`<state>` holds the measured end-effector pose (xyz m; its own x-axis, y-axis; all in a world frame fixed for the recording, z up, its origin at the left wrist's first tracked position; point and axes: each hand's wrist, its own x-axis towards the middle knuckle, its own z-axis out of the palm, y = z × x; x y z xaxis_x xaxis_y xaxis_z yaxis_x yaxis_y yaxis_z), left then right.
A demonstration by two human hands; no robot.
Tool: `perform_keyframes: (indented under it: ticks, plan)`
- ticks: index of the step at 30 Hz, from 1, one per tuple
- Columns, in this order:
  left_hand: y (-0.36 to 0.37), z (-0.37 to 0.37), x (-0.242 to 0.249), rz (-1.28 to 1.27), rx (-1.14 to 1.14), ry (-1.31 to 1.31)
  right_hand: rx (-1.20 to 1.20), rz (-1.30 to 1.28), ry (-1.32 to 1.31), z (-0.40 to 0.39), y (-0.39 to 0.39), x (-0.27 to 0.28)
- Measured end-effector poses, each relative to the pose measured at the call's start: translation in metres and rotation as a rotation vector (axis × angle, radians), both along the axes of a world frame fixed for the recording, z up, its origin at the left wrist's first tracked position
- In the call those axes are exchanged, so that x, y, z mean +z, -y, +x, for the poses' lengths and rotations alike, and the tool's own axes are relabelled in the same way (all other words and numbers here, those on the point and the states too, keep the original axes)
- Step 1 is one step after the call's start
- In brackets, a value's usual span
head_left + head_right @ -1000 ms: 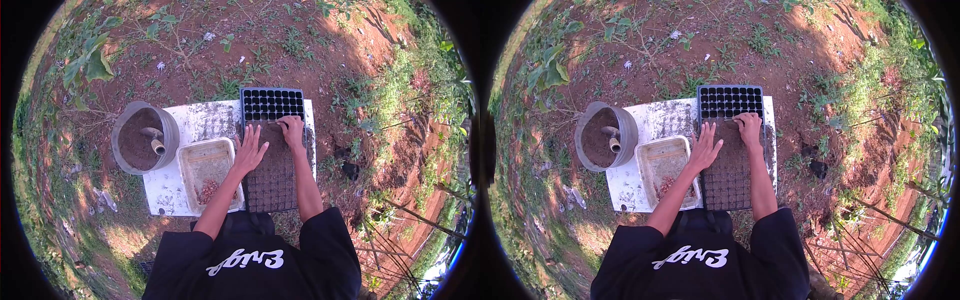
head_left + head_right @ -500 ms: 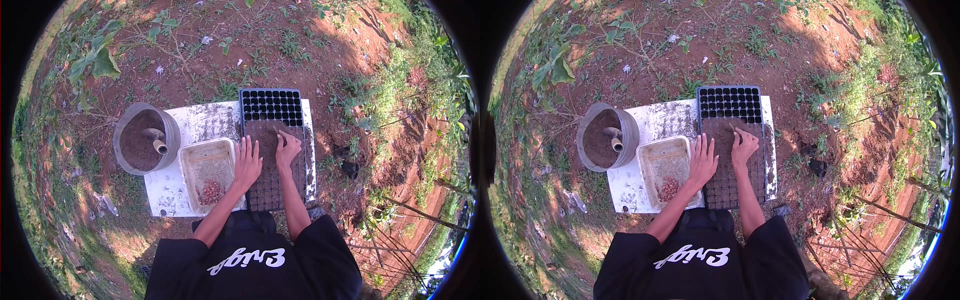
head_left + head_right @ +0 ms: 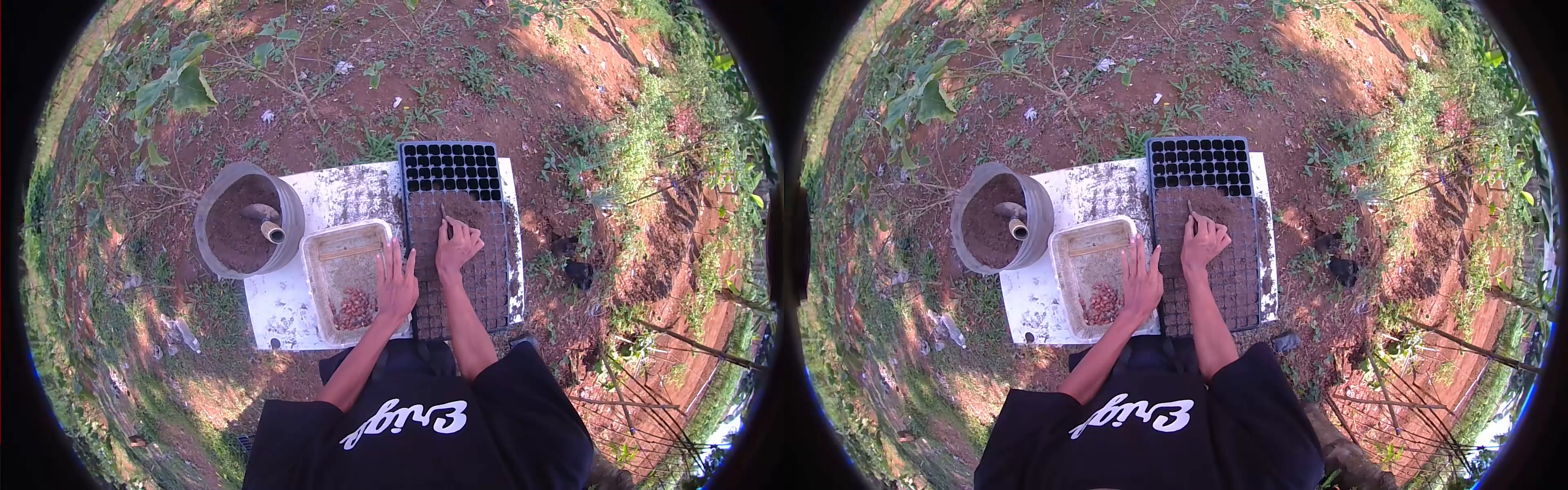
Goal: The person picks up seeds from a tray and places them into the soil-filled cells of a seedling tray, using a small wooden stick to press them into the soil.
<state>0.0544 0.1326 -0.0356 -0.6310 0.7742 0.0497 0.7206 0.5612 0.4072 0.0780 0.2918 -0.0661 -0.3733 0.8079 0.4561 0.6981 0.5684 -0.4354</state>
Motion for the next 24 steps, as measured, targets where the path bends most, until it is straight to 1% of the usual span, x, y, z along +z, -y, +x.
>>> perform_keyframes:
  ticks: [2, 4, 9, 11, 12, 14, 16, 18, 19, 21, 24]
  plan:
    - [0.000, 0.000, 0.000, 0.004, -0.005, 0.002, -0.034, 0.008, 0.011, 0.003, -0.007, -0.003]
    - [-0.001, -0.001, 0.000, 0.007, -0.009, 0.003, -0.124, -0.012, 0.019, 0.006, -0.015, -0.005]
    - [0.000, -0.001, -0.002, -0.004, -0.014, -0.007, -0.090, -0.061, -0.059, 0.023, -0.013, 0.012]
    - [0.001, 0.000, -0.002, -0.006, -0.017, -0.005, 0.038, -0.032, -0.024, 0.034, 0.000, 0.018]
    - [0.000, 0.000, -0.003, -0.005, -0.017, -0.009, 0.034, -0.029, -0.024, 0.040, 0.008, 0.015]
    - [-0.001, -0.001, -0.004, 0.009, -0.022, -0.022, 0.246, -0.032, 0.054, 0.046, 0.021, 0.011]
    - [0.001, 0.000, -0.006, 0.018, -0.021, -0.034, 0.228, -0.050, 0.066, 0.045, 0.022, 0.006]
    - [0.001, -0.001, -0.006, 0.032, -0.028, -0.023, 0.112, 0.007, 0.087, 0.034, 0.011, 0.004]
    - [0.002, -0.001, -0.006, 0.036, -0.028, -0.026, 0.112, 0.011, 0.084, 0.031, 0.005, 0.004]
    - [0.001, -0.001, -0.008, 0.028, -0.040, -0.061, 0.001, -0.004, 0.075, 0.025, -0.009, 0.004]
    - [0.002, -0.002, -0.010, -0.009, -0.064, -0.093, -0.031, -0.015, 0.023, 0.027, -0.019, 0.008]
